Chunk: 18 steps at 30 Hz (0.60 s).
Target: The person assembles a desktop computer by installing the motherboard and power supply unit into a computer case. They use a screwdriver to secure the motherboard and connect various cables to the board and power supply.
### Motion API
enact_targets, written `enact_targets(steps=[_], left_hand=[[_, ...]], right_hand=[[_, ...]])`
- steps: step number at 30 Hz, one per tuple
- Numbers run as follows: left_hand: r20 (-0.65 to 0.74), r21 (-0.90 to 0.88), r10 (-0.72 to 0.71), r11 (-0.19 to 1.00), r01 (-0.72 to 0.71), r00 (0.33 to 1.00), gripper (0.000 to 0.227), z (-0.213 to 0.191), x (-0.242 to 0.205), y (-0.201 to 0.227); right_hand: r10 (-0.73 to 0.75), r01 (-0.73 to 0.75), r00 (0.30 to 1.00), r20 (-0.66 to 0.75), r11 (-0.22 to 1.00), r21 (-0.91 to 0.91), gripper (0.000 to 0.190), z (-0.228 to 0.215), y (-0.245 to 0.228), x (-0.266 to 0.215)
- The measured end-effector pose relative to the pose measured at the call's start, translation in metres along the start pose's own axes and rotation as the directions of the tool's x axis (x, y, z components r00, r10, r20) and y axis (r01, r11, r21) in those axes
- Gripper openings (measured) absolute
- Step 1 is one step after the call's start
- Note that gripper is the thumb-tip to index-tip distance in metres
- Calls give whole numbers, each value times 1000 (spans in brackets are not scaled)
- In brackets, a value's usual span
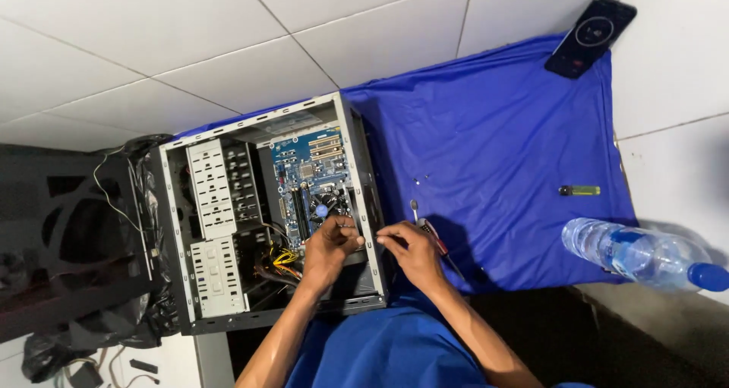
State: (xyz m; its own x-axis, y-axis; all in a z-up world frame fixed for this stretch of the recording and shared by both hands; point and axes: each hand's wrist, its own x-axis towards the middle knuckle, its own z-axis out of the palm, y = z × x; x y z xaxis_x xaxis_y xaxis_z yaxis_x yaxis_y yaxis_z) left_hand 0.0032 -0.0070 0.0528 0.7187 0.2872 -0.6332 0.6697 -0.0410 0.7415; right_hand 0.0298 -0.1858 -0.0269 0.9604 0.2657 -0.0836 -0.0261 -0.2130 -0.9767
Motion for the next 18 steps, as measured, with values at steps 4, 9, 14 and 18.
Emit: enact_targets(steps=[4,9,14,18], left_hand=[[-23,12,-13,1000,13,1000,37,2,4,-2],[-49,78,-14,997,18,999,39,2,3,-3],[-57,86,-8,996,13,998,40,3,-3,6],[-56,90,-10,996,15,998,39,4,-1,4]], right_hand=[[-41,40,999,30,999,31,10,-2,-7,4],[-101,97,993,67,993,66,8,-6,-10,7],[-137,130,987,89,989,76,7,-8,-11,12],[-156,145,981,115,984,103,8,-11,-13,16]])
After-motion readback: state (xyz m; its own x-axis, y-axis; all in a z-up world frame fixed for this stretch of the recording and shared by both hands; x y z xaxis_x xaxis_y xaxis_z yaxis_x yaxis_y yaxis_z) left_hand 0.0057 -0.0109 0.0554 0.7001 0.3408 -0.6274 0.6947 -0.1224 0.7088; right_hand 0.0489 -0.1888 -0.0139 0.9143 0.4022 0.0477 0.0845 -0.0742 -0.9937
